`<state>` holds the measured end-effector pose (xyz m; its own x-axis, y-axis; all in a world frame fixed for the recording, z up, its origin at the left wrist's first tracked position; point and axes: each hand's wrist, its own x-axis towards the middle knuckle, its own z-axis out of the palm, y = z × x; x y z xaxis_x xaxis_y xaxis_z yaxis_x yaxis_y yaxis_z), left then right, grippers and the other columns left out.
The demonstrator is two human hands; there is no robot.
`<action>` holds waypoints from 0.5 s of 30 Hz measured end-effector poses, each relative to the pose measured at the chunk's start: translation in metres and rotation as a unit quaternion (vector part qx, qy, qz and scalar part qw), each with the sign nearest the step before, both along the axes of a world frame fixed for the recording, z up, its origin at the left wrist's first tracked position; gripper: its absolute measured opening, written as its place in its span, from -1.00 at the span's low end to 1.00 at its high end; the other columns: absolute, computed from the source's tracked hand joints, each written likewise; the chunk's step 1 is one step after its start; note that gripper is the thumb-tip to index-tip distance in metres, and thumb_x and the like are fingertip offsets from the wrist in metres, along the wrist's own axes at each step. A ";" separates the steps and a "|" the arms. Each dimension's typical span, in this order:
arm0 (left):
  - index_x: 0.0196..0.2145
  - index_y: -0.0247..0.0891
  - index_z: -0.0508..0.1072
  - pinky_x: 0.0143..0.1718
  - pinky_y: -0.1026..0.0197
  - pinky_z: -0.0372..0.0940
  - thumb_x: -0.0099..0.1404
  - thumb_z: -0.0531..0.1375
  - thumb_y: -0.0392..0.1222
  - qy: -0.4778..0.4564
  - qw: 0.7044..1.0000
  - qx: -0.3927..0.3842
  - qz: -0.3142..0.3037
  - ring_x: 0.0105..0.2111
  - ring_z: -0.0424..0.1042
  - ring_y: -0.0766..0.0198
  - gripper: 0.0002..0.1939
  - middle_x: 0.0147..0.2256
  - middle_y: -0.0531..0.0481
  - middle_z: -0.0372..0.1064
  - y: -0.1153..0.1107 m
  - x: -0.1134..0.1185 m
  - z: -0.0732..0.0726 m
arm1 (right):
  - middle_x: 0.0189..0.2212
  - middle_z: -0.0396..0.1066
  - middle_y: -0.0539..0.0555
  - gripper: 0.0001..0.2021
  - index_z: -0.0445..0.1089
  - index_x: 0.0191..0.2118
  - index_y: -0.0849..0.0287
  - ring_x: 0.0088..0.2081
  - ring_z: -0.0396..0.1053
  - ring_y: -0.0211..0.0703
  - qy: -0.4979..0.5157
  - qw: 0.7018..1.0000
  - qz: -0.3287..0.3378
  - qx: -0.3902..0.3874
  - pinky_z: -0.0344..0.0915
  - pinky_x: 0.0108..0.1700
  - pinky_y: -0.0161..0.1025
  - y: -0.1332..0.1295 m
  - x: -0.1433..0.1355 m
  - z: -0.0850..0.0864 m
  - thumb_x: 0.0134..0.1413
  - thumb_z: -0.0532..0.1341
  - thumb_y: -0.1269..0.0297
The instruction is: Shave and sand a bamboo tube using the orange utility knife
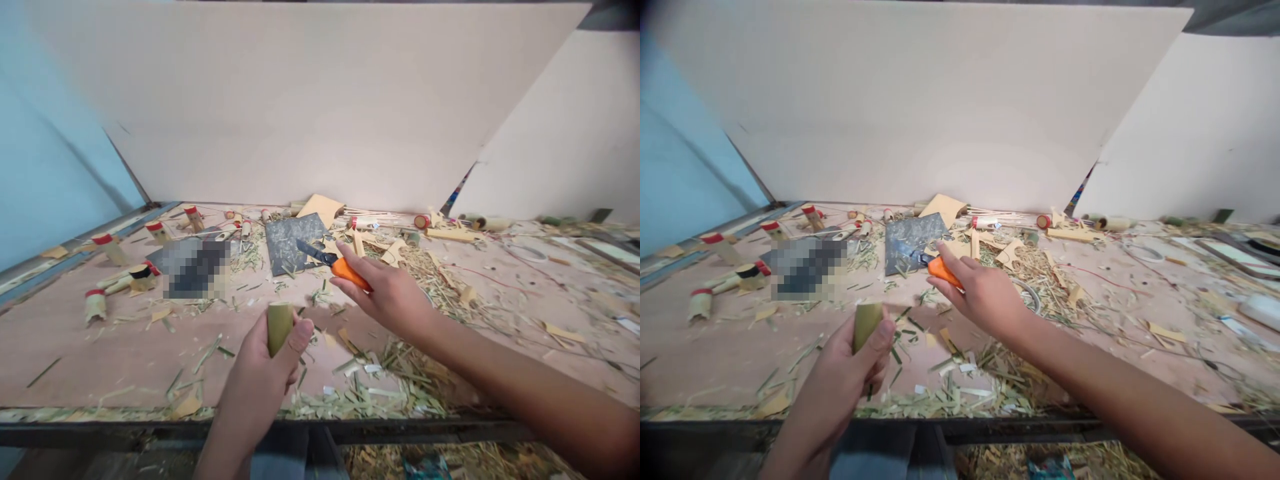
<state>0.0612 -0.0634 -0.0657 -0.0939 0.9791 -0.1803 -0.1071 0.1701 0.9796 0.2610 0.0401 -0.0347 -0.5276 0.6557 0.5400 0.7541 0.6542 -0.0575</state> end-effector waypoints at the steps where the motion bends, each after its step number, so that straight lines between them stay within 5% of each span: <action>1: -0.18 -0.17 0.32 -0.66 0.40 0.00 0.23 0.31 0.35 -0.016 1.000 -0.004 -0.006 -0.64 0.03 0.43 -0.45 -0.58 0.28 0.01 0.000 0.000 0.000 | -0.19 0.59 0.18 -0.37 0.19 0.42 0.22 -0.31 0.54 -0.08 0.002 1.000 0.016 0.000 0.35 -0.36 -0.24 0.002 0.001 0.000 0.49 -0.01 -0.10; 9: -0.21 -0.21 0.40 -0.57 0.33 0.14 0.21 0.39 0.22 0.062 0.997 0.028 -0.026 -0.61 0.18 0.35 -0.53 -0.59 0.19 0.25 -0.002 -0.009 0.000 | -0.37 0.51 0.02 -0.38 0.21 0.41 0.17 -0.49 0.38 -0.27 -0.082 0.970 0.227 -0.008 0.17 -0.50 -0.29 -0.012 -0.002 0.001 0.49 -0.04 -0.14; 15: -0.29 -0.21 0.49 -0.38 0.27 0.27 0.23 0.39 0.16 0.133 0.990 0.043 0.008 -0.43 0.39 0.23 -0.62 -0.47 0.09 0.44 0.000 -0.008 0.007 | -0.41 0.48 0.00 -0.41 0.18 0.43 0.11 -0.52 0.33 -0.27 -0.106 0.977 0.185 0.026 0.04 -0.54 -0.26 -0.023 -0.007 -0.004 0.51 -0.06 -0.10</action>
<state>0.0532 -0.0634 -0.0589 -0.1434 0.9876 -0.0638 0.1538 0.0859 0.9844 0.2535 0.0169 -0.0390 -0.8270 0.3732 0.4204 0.4563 0.8824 0.1143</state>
